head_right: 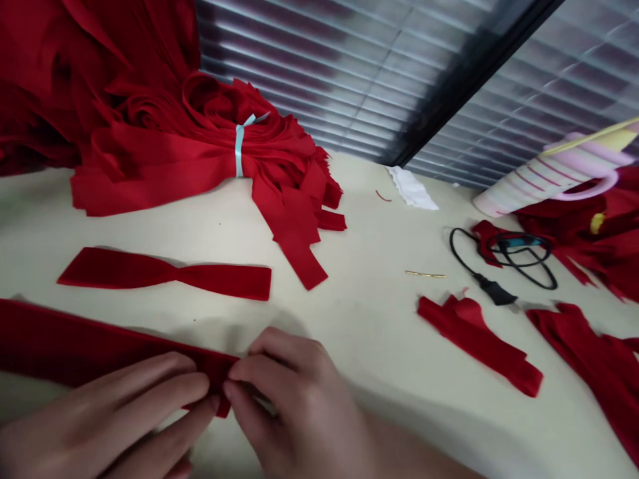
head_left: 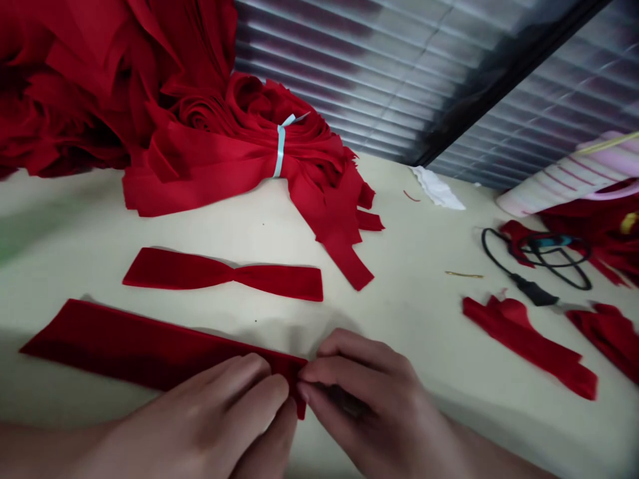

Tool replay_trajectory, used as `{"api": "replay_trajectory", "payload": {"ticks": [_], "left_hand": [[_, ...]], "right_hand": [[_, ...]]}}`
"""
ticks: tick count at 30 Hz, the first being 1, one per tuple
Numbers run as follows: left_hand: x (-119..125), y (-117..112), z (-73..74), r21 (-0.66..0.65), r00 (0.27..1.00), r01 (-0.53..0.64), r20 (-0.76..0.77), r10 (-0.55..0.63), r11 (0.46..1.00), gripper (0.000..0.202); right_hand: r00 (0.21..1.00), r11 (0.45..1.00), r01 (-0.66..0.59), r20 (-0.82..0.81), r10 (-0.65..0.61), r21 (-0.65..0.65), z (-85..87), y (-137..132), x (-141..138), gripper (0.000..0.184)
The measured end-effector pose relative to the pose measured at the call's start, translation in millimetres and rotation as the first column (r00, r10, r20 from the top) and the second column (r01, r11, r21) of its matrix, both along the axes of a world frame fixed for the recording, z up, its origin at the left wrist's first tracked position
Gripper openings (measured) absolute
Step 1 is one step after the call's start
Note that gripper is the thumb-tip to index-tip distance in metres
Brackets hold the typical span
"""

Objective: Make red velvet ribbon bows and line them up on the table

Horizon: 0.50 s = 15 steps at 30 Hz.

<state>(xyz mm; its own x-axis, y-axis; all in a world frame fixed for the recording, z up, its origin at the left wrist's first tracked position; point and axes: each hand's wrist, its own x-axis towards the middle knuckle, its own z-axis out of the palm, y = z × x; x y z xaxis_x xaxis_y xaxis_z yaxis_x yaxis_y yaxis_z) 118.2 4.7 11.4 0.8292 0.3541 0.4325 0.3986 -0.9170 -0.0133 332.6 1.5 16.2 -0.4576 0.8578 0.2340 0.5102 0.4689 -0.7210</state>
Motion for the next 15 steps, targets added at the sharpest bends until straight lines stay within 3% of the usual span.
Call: {"api": "replay_trajectory", "payload": {"ticks": [2, 7, 12, 15], "left_hand": [[-0.9, 3.2, 1.0, -0.011, 1.0, 0.02, 0.003, -0.02, 1.0, 0.024], [6.0, 3.1, -5.5, -0.061, 0.995, -0.052, 0.085, 0.057, 0.997, 0.021], [6.9, 0.1, -15.8, -0.076, 0.992, -0.066, 0.107, 0.074, 0.995, 0.026], [4.6, -2.3, -18.5, -0.051, 0.996, -0.074, 0.053, 0.077, 0.996, 0.019]], "right_hand": [[1.0, 1.0, 0.015, -0.019, -0.015, -0.024, 2.2, 0.8, 0.0, 0.012], [0.998, 0.999, 0.041, -0.054, -0.041, -0.008, 6.1, 0.5, 0.1, 0.016], [0.989, 0.981, 0.094, -0.099, -0.112, -0.171, 5.3, 4.4, -1.6, 0.019], [0.978, 0.972, 0.134, -0.13, -0.161, -0.193, 0.8, 5.4, -2.4, 0.016]]}}
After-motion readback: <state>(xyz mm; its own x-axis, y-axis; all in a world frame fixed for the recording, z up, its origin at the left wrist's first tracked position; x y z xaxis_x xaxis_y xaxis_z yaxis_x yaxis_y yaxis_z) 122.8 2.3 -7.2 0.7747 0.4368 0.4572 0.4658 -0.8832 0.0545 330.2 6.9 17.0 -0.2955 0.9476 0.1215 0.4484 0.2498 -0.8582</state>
